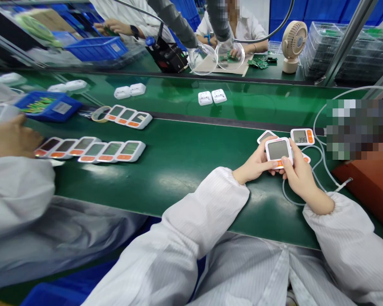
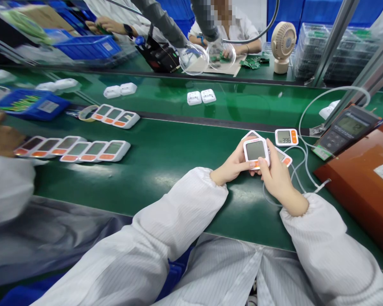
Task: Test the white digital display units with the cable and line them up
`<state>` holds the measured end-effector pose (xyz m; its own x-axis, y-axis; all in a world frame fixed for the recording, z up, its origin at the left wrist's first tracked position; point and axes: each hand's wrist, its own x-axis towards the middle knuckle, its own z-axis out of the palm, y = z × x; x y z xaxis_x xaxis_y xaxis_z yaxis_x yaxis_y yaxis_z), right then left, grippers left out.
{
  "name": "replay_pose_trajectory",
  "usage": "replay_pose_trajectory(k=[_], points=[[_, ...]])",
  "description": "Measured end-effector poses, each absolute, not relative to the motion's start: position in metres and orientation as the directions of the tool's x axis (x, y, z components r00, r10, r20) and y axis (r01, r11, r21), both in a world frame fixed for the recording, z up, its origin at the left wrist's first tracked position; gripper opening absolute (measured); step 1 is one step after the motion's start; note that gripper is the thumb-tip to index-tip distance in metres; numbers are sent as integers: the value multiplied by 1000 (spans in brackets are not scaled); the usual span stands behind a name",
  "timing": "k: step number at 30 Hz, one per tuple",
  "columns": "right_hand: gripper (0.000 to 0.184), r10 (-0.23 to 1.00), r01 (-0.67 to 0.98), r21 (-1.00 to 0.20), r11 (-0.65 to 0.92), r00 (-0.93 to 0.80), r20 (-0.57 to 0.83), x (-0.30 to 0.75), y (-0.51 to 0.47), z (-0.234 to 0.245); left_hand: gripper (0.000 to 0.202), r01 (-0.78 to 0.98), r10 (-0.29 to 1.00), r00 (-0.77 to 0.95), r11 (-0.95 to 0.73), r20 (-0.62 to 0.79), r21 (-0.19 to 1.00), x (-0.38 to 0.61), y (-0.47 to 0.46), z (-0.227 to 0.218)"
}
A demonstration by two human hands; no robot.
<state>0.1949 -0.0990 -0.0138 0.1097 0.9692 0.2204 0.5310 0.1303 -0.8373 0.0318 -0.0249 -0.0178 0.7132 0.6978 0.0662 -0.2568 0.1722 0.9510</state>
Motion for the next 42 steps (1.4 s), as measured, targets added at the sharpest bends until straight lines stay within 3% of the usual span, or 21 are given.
replay_pose_trajectory(k=[17,22,27,35,42], points=[[63,986,516,-855,59,102,130,194,-101,-9,82,-270,706,699,119,109,956,32,-21,-26],[62,992,532,-843,75,44,116,193,-102,-6,55,-288,786,562,-105,257,952,31,-16,-29],[56,993,601,-791,113,-88,75,190,-102,-7,42,-31,870,393,-313,300,949,19,-3,-26],[51,942,766,-598,236,-330,-51,181,-107,-8,37,-55,951,-4,-308,308,950,-4,39,-33],[47,945,790,-554,261,-327,-22,178,-108,-14,27,-51,965,-9,-263,263,963,0,41,-36]])
